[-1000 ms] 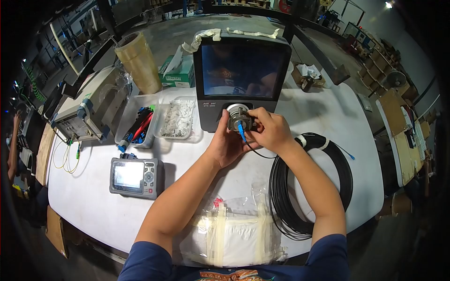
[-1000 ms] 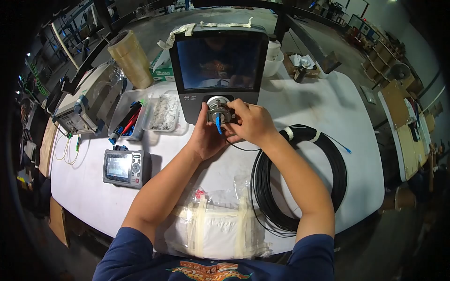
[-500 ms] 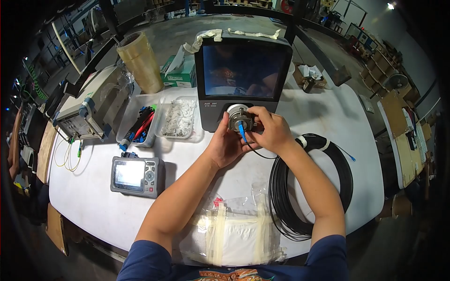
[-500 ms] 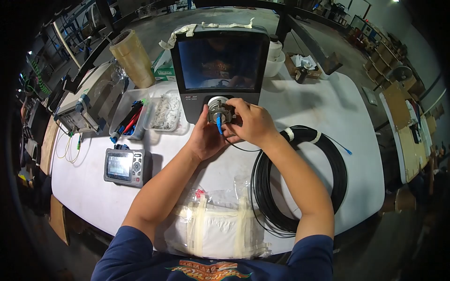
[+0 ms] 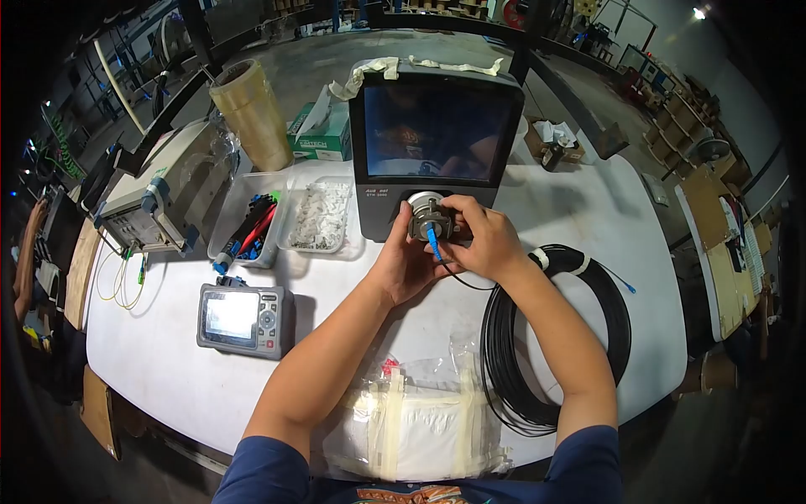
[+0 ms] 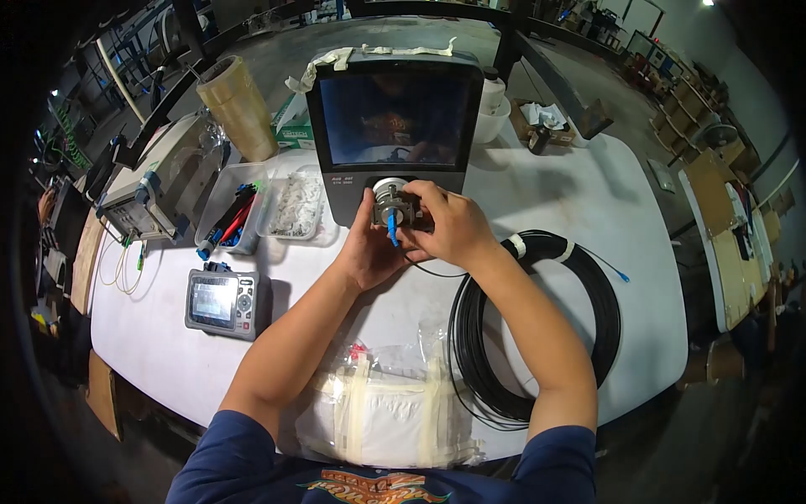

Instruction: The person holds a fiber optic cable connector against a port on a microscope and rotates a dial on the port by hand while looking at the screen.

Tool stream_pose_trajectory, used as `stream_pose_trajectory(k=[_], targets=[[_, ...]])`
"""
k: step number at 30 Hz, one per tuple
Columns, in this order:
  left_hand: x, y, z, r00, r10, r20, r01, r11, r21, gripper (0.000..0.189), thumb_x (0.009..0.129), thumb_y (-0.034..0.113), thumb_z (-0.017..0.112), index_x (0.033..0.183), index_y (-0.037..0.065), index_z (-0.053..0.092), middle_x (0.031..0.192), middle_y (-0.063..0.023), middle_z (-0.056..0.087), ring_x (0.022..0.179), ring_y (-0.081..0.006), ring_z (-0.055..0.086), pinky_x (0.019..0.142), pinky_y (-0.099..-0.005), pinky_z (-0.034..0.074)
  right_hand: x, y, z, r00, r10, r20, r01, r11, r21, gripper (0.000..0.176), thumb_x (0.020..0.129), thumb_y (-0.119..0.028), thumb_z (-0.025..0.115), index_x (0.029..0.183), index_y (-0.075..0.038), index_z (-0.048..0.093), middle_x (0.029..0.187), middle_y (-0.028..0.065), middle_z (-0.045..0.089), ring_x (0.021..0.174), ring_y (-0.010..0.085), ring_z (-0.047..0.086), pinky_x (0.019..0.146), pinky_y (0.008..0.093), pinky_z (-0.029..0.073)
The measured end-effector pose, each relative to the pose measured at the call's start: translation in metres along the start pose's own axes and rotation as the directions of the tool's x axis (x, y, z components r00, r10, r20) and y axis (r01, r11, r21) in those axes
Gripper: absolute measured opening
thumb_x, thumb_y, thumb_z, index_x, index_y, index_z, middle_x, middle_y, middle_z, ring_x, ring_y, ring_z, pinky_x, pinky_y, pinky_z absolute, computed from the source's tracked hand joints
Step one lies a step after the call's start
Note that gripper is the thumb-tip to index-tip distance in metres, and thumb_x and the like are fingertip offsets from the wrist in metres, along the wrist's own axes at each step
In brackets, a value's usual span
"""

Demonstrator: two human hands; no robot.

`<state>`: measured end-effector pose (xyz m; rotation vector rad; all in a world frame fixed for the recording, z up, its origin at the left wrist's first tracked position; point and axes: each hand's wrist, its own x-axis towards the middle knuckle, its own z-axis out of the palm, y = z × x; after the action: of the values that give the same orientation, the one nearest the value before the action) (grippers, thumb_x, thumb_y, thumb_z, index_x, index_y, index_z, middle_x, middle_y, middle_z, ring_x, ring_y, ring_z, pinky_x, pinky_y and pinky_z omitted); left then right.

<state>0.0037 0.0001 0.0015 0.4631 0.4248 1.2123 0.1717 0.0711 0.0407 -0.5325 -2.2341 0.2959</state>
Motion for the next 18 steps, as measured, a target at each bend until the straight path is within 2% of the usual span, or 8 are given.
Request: stream_pose_trajectory(k=[4,6,12,16,18], targets=[[-0.0003,0.0012,-0.0027,0.999,-0.016,0.040,0.016,1.000,-0.008,0.087,0.095,0.081,0.040,0.137,0.007,0.058,0.130,-0.0103,0.065,0.118,-0.0265,0.064,0.111,-0.0519,0.045,0.0007,-0.0006,-0.0007,1.000,-0.018,-0.012,0.018,1.000,0.019,0.058,0.074,-0.026,0.090,0.120,-0.011,0.059,0.088,0.0092,0.073,0.077,0.0280,0.075,0.067,0.0381,0.060],[-0.0012,0.0004,-0.0012,0.999,-0.022,0.038,0.023,0.999,-0.026,0.086,0.095,0.080,0.040,0.137,0.007,0.058,0.130,-0.0103,0.066,0.118,-0.0264,0.064,0.111,-0.0517,0.045,-0.0016,0.0009,-0.0010,0.998,0.020,0.053,-0.019,1.000,-0.012,0.062,0.075,-0.024,0.090,0.125,-0.008,0.057,0.099,0.0099,0.074,0.080,0.0253,0.075,0.074,0.0349,0.061],[-0.0030,0.0016,-0.0085,0.997,-0.034,0.064,0.034,0.999,-0.004,0.083,0.097,0.078,0.039,0.137,0.008,0.058,0.130,-0.0089,0.066,0.116,-0.0252,0.065,0.110,-0.0515,0.047,0.0000,-0.0019,-0.0021,0.998,0.024,0.051,-0.025,1.000,0.019,0.061,0.076,-0.020,0.089,0.126,-0.009,0.057,0.101,0.0098,0.073,0.081,0.0255,0.075,0.074,0.0352,0.061],[-0.0041,-0.0005,-0.0077,0.999,-0.026,0.024,0.026,0.999,-0.024,0.081,0.097,0.077,0.040,0.138,0.009,0.058,0.130,-0.0091,0.066,0.115,-0.0254,0.065,0.110,-0.0519,0.048,0.0014,-0.0055,-0.0026,0.999,0.011,0.042,-0.011,1.000,0.014,0.061,0.076,-0.019,0.088,0.127,-0.009,0.057,0.100,0.0105,0.073,0.081,0.0261,0.074,0.074,0.0357,0.061],[-0.0032,-0.0003,-0.0068,1.000,-0.024,0.009,0.024,0.999,-0.036,0.081,0.097,0.077,0.040,0.138,0.009,0.058,0.130,-0.0094,0.066,0.116,-0.0258,0.065,0.110,-0.0522,0.048,0.0012,-0.0051,-0.0023,0.999,0.031,0.038,-0.032,0.999,0.012,0.062,0.075,-0.025,0.089,0.126,-0.011,0.058,0.101,0.0098,0.074,0.083,0.0267,0.076,0.072,0.0383,0.062]])
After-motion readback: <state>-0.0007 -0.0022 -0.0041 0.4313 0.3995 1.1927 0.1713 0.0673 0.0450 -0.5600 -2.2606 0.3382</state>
